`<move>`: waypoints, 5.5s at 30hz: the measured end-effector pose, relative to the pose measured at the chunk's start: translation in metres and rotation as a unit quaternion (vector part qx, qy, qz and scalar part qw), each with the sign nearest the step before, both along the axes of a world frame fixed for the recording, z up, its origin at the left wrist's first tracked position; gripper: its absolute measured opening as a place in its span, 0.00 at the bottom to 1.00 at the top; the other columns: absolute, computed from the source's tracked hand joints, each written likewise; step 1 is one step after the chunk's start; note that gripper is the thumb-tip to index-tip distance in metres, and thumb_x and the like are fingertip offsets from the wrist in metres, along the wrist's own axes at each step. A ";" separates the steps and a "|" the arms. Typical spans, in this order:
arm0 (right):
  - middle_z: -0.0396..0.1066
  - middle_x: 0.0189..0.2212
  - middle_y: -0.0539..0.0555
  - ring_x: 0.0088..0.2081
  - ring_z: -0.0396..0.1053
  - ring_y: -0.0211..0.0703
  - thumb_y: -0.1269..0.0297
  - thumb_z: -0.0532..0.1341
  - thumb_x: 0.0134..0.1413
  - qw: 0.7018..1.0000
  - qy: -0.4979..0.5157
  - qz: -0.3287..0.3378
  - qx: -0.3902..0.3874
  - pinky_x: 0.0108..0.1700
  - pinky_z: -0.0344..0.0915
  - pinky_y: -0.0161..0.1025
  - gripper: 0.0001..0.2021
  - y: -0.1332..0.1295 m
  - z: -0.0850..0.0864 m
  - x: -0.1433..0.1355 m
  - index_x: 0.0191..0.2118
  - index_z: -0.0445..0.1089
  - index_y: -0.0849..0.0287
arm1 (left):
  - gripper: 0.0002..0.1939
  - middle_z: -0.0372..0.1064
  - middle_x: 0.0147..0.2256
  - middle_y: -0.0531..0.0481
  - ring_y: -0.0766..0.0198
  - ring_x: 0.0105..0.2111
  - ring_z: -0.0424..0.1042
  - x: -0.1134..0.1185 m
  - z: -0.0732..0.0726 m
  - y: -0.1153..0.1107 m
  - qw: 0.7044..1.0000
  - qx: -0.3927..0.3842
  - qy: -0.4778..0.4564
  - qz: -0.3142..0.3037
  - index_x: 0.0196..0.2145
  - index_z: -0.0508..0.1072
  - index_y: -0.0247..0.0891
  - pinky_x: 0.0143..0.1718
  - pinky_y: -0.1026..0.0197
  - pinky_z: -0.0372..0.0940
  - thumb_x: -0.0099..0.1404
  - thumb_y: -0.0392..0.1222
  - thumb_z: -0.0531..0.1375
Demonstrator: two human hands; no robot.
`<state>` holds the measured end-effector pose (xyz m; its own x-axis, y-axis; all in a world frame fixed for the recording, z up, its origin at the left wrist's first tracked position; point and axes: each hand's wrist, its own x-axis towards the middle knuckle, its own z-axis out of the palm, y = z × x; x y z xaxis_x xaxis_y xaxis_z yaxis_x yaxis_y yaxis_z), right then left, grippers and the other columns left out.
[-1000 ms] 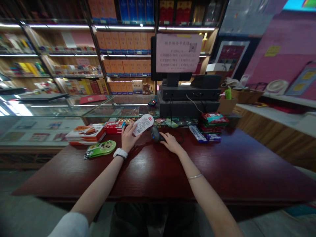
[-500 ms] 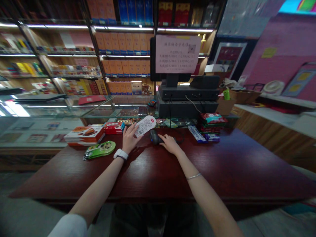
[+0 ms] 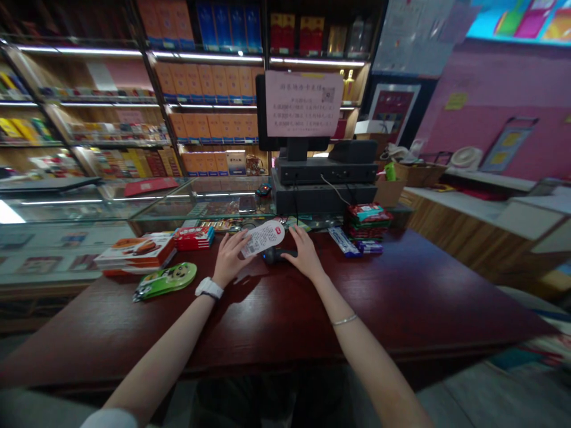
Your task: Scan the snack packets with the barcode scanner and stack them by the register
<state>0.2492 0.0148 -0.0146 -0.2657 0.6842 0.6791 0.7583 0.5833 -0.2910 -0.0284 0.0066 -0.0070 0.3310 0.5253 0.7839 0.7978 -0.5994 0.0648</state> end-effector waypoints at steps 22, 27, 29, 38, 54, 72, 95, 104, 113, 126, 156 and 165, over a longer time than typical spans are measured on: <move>0.58 0.64 0.58 0.68 0.50 0.57 0.58 0.65 0.51 1.000 -0.028 0.009 -0.012 0.67 0.45 0.62 0.40 -0.011 0.011 -0.005 0.68 0.50 0.52 | 0.16 0.67 0.59 0.48 0.55 0.61 0.63 0.015 0.011 -0.015 0.998 -0.001 0.051 -0.039 0.52 0.73 0.47 0.66 0.42 0.52 0.68 0.40 0.56; 0.59 0.64 0.59 0.66 0.53 0.57 0.55 0.66 0.50 0.998 -0.011 0.038 -0.049 0.67 0.45 0.61 0.39 -0.009 0.007 -0.003 0.66 0.53 0.54 | 0.13 0.74 0.51 0.51 0.58 0.54 0.70 0.012 0.010 -0.014 0.999 0.001 0.036 -0.039 0.46 0.76 0.50 0.65 0.45 0.54 0.69 0.38 0.56; 0.60 0.63 0.60 0.66 0.54 0.57 0.54 0.66 0.51 0.998 -0.009 0.043 -0.053 0.67 0.44 0.61 0.38 -0.010 0.006 -0.004 0.66 0.54 0.55 | 0.13 0.76 0.47 0.52 0.59 0.51 0.72 0.011 0.011 -0.014 0.999 0.010 0.029 -0.039 0.46 0.77 0.50 0.66 0.45 0.52 0.69 0.38 0.55; 0.76 0.48 0.55 0.53 0.71 0.48 0.52 0.54 0.64 0.996 0.047 0.031 -0.068 0.66 0.46 0.61 0.16 -0.014 0.009 -0.013 0.48 0.72 0.53 | 0.10 0.77 0.35 0.53 0.62 0.39 0.74 0.019 0.022 -0.023 0.998 0.016 -0.055 -0.005 0.39 0.77 0.46 0.68 0.45 0.46 0.70 0.42 0.54; 0.60 0.61 0.59 0.62 0.59 0.55 0.57 0.64 0.56 0.995 -0.022 0.007 0.095 0.66 0.52 0.57 0.34 -0.020 0.008 -0.020 0.66 0.53 0.50 | 0.07 0.77 0.39 0.53 0.61 0.41 0.75 0.023 0.024 -0.013 0.956 -0.207 -0.209 -0.009 0.40 0.72 0.42 0.67 0.39 0.40 0.68 0.44 0.56; 0.65 0.58 0.61 0.60 0.61 0.55 0.53 0.62 0.57 0.998 -0.030 -0.037 0.038 0.66 0.48 0.59 0.31 -0.010 0.007 -0.007 0.64 0.58 0.55 | 0.30 0.63 0.61 0.46 0.53 0.58 0.66 0.025 0.015 -0.023 0.993 -0.115 0.012 0.031 0.62 0.62 0.48 0.69 0.40 0.41 0.63 0.44 0.61; 0.59 0.63 0.63 0.64 0.57 0.53 0.47 0.55 0.62 0.991 -0.034 -0.119 -0.056 0.64 0.55 0.55 0.29 -0.082 -0.019 0.213 0.63 0.60 0.57 | 0.30 0.65 0.60 0.46 0.56 0.58 0.65 0.213 0.013 -0.027 0.961 -0.184 0.085 -0.189 0.59 0.63 0.44 0.69 0.41 0.34 0.62 0.51 0.63; 0.59 0.63 0.64 0.64 0.57 0.52 0.55 0.56 0.61 0.980 -0.017 -0.170 -0.102 0.63 0.56 0.55 0.26 -0.081 -0.043 0.259 0.62 0.61 0.57 | 0.28 0.68 0.57 0.45 0.54 0.56 0.67 0.276 0.002 -0.020 0.946 -0.232 0.106 -0.199 0.56 0.66 0.44 0.68 0.39 0.36 0.59 0.49 0.66; 0.56 0.64 0.65 0.66 0.54 0.52 0.62 0.54 0.60 0.967 0.012 -0.222 -0.124 0.65 0.52 0.56 0.24 -0.070 -0.061 0.275 0.62 0.61 0.58 | 0.25 0.64 0.60 0.43 0.50 0.57 0.66 0.318 -0.013 -0.018 0.945 -0.268 0.076 -0.170 0.56 0.67 0.44 0.67 0.37 0.41 0.61 0.45 0.63; 0.59 0.63 0.63 0.63 0.58 0.49 0.69 0.52 0.62 0.943 -0.077 -0.295 -0.136 0.63 0.57 0.52 0.22 -0.073 -0.056 0.264 0.61 0.63 0.57 | 0.21 0.65 0.59 0.40 0.49 0.59 0.65 0.324 -0.034 -0.005 0.940 -0.284 0.072 -0.177 0.55 0.67 0.45 0.64 0.30 0.43 0.66 0.48 0.59; 0.70 0.54 0.61 0.53 0.67 0.52 0.67 0.55 0.58 0.925 -0.102 -0.353 -0.092 0.59 0.59 0.52 0.18 -0.088 -0.039 0.253 0.53 0.71 0.59 | 0.17 0.73 0.52 0.48 0.51 0.57 0.66 0.322 -0.022 -0.039 0.952 -0.214 0.104 -0.195 0.51 0.74 0.44 0.67 0.38 0.45 0.68 0.38 0.52; 0.60 0.64 0.58 0.63 0.58 0.55 0.63 0.52 0.60 0.926 -0.127 -0.343 -0.090 0.63 0.55 0.56 0.25 -0.091 -0.032 0.243 0.62 0.62 0.58 | 0.22 0.56 0.65 0.46 0.47 0.67 0.50 0.312 -0.014 -0.033 0.963 -0.199 0.114 -0.142 0.59 0.67 0.43 0.67 0.35 0.42 0.68 0.42 0.53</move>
<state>0.4919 -0.0764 -0.0464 0.1388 0.8476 0.5122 0.9898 -0.1023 -0.0991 0.2833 -0.0263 -0.0214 0.6458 0.6315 0.4291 0.6260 -0.7597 0.1759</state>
